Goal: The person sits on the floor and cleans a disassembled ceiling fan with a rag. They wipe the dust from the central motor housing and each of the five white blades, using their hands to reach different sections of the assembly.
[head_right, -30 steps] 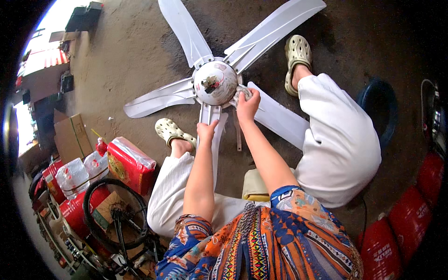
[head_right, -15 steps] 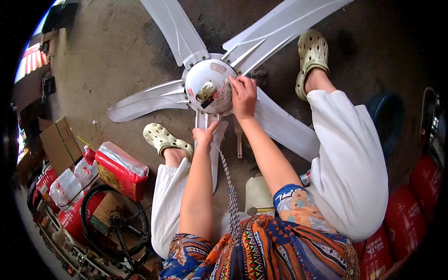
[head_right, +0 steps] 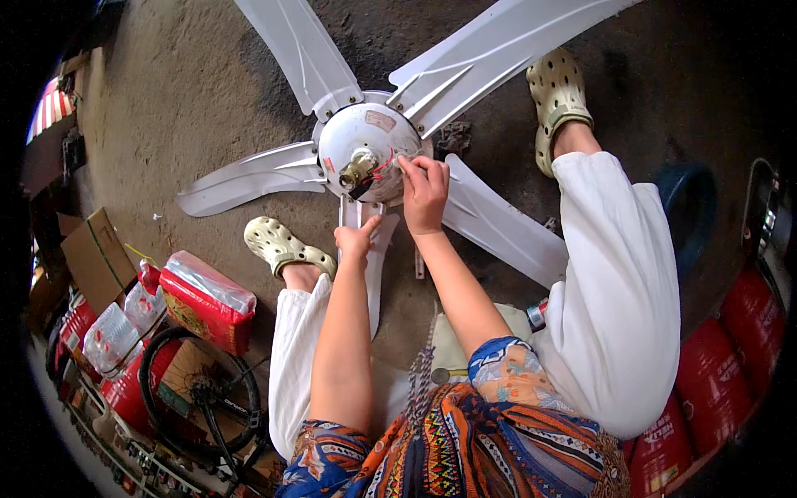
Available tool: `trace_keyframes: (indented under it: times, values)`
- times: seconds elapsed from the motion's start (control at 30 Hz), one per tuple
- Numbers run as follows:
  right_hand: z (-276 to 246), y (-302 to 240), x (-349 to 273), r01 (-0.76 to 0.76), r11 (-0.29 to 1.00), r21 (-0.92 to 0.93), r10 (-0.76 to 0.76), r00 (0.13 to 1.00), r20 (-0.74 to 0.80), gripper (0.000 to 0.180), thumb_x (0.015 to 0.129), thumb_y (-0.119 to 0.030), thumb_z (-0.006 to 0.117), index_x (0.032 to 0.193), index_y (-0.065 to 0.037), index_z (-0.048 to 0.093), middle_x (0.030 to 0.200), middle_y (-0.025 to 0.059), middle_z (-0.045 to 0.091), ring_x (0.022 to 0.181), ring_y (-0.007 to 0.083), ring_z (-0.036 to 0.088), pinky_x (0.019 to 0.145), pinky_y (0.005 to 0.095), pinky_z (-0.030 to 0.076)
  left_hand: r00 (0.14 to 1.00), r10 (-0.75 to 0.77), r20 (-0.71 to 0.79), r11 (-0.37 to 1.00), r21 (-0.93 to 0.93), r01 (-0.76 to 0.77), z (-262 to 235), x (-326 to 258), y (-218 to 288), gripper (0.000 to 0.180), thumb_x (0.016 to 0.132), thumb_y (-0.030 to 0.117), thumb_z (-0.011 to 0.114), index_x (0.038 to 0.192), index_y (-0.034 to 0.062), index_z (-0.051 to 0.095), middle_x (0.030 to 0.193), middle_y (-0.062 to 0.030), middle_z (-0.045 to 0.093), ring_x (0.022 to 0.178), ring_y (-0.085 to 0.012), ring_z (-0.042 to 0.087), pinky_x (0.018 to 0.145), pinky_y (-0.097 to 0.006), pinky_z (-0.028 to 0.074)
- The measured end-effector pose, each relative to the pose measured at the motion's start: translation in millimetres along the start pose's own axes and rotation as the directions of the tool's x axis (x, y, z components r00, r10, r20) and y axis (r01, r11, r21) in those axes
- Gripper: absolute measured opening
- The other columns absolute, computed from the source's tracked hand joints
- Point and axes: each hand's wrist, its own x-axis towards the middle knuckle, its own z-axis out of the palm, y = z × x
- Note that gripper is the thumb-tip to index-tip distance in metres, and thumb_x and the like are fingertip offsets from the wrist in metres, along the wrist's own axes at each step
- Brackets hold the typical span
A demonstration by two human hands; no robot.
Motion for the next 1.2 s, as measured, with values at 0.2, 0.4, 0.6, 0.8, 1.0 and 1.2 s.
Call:
trace_keyframes:
  times: [0.2,0.4,0.6,0.8,1.0,1.2]
  values:
    - [20.5,8.1,73.4,0.037,0.998,-0.041,-0.038,0.999,-0.026,0.02,0.076,-0.004,0.071,0.094,-0.01,0.073,0.089,0.0071,0.059,0.087,0.0285,0.055,0.08,0.0377,0.046,0.986,-0.048,0.159,0.998,-0.029,0.053,-24.4,-30.6,38.7,0.108,0.056,0.043,0.094,0.123,-0.0227,0.04,0.126,-0.0366,0.051,0.122,-0.045,0.05,0.102,-0.045,0.043]
    - [0.2,-3.4,2.1,0.005,1.0,-0.011,-0.005,1.0,-0.004,0.027,0.076,0.0,0.072,0.1,-0.013,0.075,0.087,0.0059,0.057,0.083,0.0259,0.053,0.077,0.037,0.044,1.0,-0.004,0.013,1.0,0.009,0.004,-2.0,-1.6,3.3,0.092,0.061,0.037,0.094,0.118,-0.0169,0.046,0.109,-0.0226,0.061,0.07,-0.0197,0.06,0.052,-0.033,0.053]
    - [18.1,-1.7,38.9,-0.013,0.997,-0.074,0.007,0.996,-0.083,0.021,0.074,-0.002,0.073,0.094,-0.012,0.074,0.087,0.0071,0.057,0.085,0.028,0.053,0.077,0.0391,0.045,0.998,0.066,0.018,0.997,0.024,-0.067,-6.8,-7.6,-0.4,0.092,0.06,0.037,0.094,0.116,-0.0173,0.046,0.107,-0.0231,0.061,0.067,-0.0192,0.06,0.052,-0.033,0.053]
    - [10.4,4.1,36.4,0.06,0.994,-0.097,-0.068,0.995,-0.079,0.021,0.076,-0.003,0.073,0.095,-0.011,0.074,0.087,0.0064,0.058,0.084,0.0273,0.053,0.078,0.0379,0.044,0.997,-0.013,0.07,0.999,0.046,0.009,-9.0,-5.4,12.4,0.088,0.061,0.037,0.094,0.115,-0.0164,0.048,0.11,-0.0235,0.061,0.071,-0.0204,0.061,0.052,-0.033,0.054]
    - [-0.3,3.7,-0.8,-0.032,0.997,-0.072,0.028,0.998,-0.055,0.027,0.075,-0.003,0.074,0.099,-0.013,0.074,0.088,0.0045,0.057,0.084,0.0258,0.052,0.078,0.0374,0.043,0.996,-0.046,0.08,0.999,0.01,0.045,-14.3,-14.8,25.7,0.09,0.062,0.035,0.093,0.122,-0.0132,0.046,0.119,-0.0214,0.058,0.084,-0.0227,0.062,0.057,-0.034,0.056]
    - [25.2,3.5,61.2,0.062,0.998,-0.017,-0.062,0.998,-0.028,0.027,0.072,-0.007,0.074,0.097,-0.016,0.074,0.089,0.0044,0.057,0.089,0.0264,0.053,0.081,0.0378,0.045,0.99,-0.061,0.125,0.998,-0.013,0.063,-18.6,-16.8,31.1,0.088,0.063,0.035,0.093,0.12,-0.0139,0.047,0.117,-0.0209,0.059,0.079,-0.0223,0.062,0.056,-0.034,0.055]
